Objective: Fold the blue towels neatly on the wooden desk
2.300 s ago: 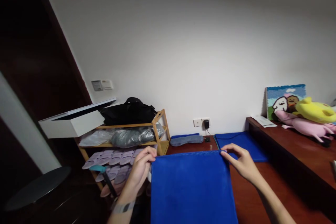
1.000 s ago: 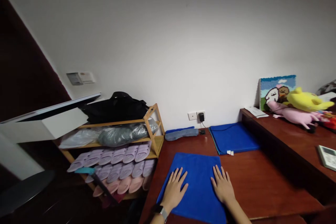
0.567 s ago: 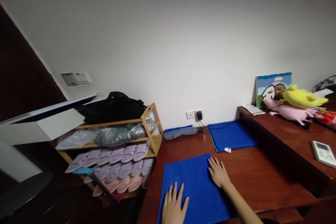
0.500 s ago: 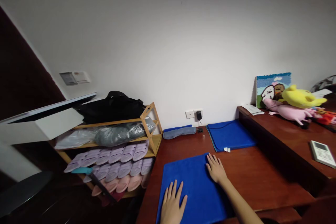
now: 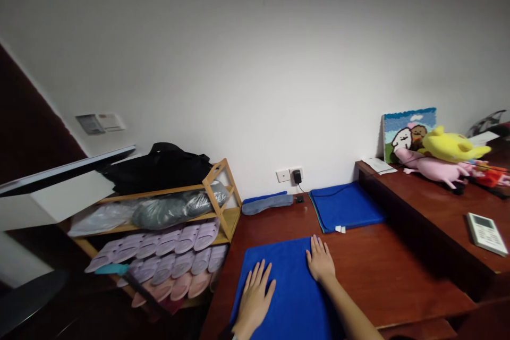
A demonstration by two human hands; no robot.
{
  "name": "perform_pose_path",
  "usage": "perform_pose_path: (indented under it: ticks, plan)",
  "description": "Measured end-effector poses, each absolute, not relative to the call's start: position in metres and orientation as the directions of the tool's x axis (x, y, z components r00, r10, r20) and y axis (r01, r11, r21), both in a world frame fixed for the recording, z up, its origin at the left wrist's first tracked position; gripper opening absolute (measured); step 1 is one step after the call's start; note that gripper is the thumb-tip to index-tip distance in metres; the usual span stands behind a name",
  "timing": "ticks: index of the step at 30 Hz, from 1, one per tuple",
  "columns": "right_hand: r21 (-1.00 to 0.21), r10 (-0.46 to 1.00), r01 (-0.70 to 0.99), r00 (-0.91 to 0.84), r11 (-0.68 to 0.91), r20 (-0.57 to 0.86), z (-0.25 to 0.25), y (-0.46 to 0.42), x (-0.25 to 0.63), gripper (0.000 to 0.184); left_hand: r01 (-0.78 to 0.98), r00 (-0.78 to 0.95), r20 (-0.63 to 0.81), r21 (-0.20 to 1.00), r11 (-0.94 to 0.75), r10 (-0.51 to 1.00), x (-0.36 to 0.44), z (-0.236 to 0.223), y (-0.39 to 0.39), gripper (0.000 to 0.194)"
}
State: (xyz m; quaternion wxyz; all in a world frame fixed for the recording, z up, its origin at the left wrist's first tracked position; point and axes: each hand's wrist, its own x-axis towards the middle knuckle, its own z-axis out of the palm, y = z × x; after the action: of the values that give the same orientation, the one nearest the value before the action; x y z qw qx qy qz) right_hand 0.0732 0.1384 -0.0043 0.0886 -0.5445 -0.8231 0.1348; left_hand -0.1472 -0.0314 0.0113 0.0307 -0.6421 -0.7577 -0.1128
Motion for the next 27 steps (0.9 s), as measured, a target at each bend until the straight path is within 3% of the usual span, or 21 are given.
perform_pose_path:
  ticks: [5, 10, 14, 20, 27]
  plan:
    - [-0.303, 0.921, 0.879, -0.389, 0.368, -0.012, -0.005, 0.140, 0.074, 0.071, 0.973, -0.039, 0.176, 0.232, -0.003, 0.984, -0.086, 0.032, 0.052, 0.058]
    - [-0.298, 0.918, 0.879, -0.397, 0.373, -0.022, -0.014, 0.142, 0.074, 0.073, 0.958, -0.031, 0.088, 0.286, 0.005, 0.996, -0.058, 0.018, 0.091, 0.062]
    - [-0.284, 0.923, 0.886, -0.385, 0.366, -0.012, -0.017, 0.142, 0.075, 0.074, 0.963, -0.080, 0.101, 0.263, 0.051, 0.992, -0.099, 0.007, 0.074, 0.062]
    - [-0.272, 0.924, 0.890, -0.382, 0.365, -0.008, -0.023, 0.142, 0.075, 0.076, 0.944, -0.314, 0.117, 0.147, 0.296, 0.942, -0.200, 0.000, 0.028, 0.063]
    - [-0.170, 0.920, 0.907, -0.392, 0.385, -0.010, -0.026, 0.148, 0.073, 0.074, 0.947, -0.316, 0.160, 0.120, 0.299, 0.935, -0.228, -0.014, 0.020, 0.064]
